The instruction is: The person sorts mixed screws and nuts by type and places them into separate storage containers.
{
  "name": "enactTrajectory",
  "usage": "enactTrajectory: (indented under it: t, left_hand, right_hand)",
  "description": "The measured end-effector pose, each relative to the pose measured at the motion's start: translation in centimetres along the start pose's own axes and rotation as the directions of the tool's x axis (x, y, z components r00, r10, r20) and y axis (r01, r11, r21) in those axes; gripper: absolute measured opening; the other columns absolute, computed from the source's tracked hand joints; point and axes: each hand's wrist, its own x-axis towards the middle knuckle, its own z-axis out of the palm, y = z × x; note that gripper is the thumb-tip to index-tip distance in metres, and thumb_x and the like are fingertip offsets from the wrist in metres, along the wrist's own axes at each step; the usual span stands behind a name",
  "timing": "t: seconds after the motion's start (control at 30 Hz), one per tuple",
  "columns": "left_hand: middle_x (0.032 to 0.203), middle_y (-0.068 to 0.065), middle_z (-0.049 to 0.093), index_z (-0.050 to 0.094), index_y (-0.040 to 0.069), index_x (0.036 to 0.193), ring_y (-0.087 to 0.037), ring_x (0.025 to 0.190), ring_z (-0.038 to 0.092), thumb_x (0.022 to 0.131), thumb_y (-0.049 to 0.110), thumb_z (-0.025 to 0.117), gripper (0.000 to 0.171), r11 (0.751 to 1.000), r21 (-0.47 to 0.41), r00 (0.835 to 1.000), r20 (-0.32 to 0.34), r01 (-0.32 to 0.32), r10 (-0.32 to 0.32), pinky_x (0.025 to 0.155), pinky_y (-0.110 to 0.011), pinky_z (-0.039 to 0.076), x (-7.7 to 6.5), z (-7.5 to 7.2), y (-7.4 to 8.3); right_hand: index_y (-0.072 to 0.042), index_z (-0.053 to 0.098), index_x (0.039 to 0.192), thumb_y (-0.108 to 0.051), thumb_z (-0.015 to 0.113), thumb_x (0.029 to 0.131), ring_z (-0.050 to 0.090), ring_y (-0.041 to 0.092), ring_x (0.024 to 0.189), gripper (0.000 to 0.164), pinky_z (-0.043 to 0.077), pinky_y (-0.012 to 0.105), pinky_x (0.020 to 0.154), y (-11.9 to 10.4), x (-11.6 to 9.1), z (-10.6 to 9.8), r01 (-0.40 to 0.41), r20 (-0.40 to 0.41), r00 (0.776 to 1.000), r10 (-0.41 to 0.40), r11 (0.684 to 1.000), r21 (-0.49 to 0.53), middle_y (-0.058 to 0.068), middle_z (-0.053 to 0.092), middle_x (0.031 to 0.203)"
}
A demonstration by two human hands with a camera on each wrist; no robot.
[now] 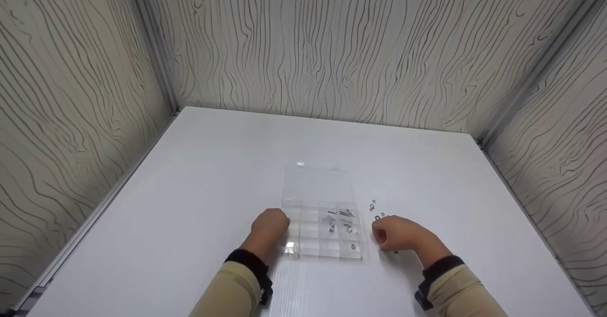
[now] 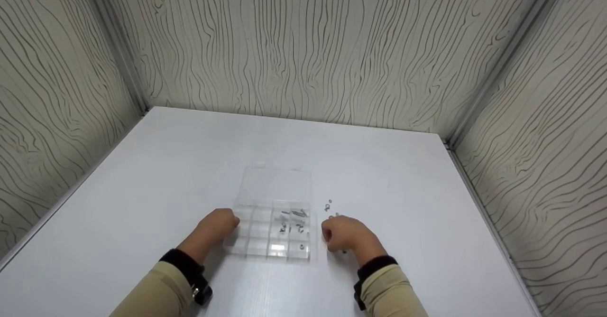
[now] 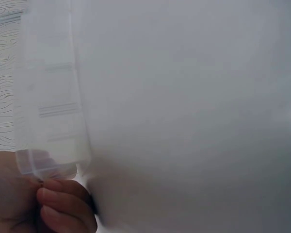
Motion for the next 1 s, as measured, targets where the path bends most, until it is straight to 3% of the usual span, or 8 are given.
enactTrajectory:
  t: [0.23, 0.47, 0.67, 0.8, 1.0]
  left_hand:
    - [0.085, -0.009, 0.062, 0.064, 0.002, 0.081, -0.023, 0.08, 0.058, 0.083, 0.012, 0.046, 0.02, 0.999, 0.022, 0.999, 0.021, -0.043, 0.042, 0.074, -0.037, 0.049, 0.2, 0.0, -0.4]
    - [0.081, -0.009, 0.061, 0.061, 0.004, 0.073, -0.023, 0.076, 0.057, 0.081, 0.012, 0.045, 0.019, 0.997, 0.02, 0.997, -0.011, -0.072, 0.073, 0.072, -0.037, 0.049, 0.3, 0.1, -0.6]
    - [0.08, -0.009, 0.061, 0.061, 0.004, 0.071, -0.024, 0.076, 0.058, 0.082, 0.013, 0.045, 0.021, 0.996, 0.033, 0.996, -0.019, -0.083, 0.083, 0.072, -0.038, 0.049, 0.2, 0.1, -0.5]
    - [0.079, -0.009, 0.061, 0.06, 0.004, 0.07, -0.024, 0.075, 0.057, 0.081, 0.013, 0.045, 0.021, 0.996, 0.033, 0.996, -0.019, -0.085, 0.086, 0.071, -0.037, 0.049, 0.3, 0.1, -0.5]
    - [0.077, -0.008, 0.061, 0.06, 0.004, 0.07, -0.023, 0.073, 0.057, 0.08, 0.013, 0.045, 0.02, 0.996, 0.031, 0.997, -0.016, -0.078, 0.078, 0.069, -0.037, 0.049, 0.4, 0.2, -0.6]
  right_hand:
    - [-0.019, 0.051, 0.068, -0.006, 0.064, 0.066, 0.045, 0.01, 0.062, 0.018, 0.039, 0.027, 0.056, 0.3, 0.0, 1.0, -0.036, 0.008, 0.999, 0.036, 0.999, -0.013, -0.008, 0.047, 0.064]
    - [-0.019, 0.052, 0.067, -0.006, 0.067, 0.07, 0.046, 0.013, 0.065, 0.019, 0.039, 0.03, 0.06, 0.1, 0.3, 1.1, -0.125, 0.006, 0.992, 0.125, 0.992, -0.006, -0.006, 0.049, 0.065]
    - [-0.019, 0.053, 0.071, -0.008, 0.066, 0.072, 0.047, 0.013, 0.064, 0.016, 0.04, 0.03, 0.058, -0.4, 0.6, 0.5, -0.132, -0.004, 0.991, 0.132, 0.991, 0.022, -0.005, 0.05, 0.067]
    - [-0.019, 0.053, 0.074, -0.009, 0.064, 0.074, 0.047, 0.012, 0.066, 0.015, 0.041, 0.03, 0.059, -1.1, 1.1, -0.5, -0.086, -0.053, 0.995, 0.089, 0.995, 0.041, -0.007, 0.05, 0.07]
    - [-0.015, 0.054, 0.076, -0.008, 0.064, 0.076, 0.045, 0.011, 0.067, 0.013, 0.039, 0.028, 0.06, -2.3, 2.1, -1.4, 0.06, -0.143, 0.988, -0.058, 0.998, 0.009, -0.008, 0.049, 0.071]
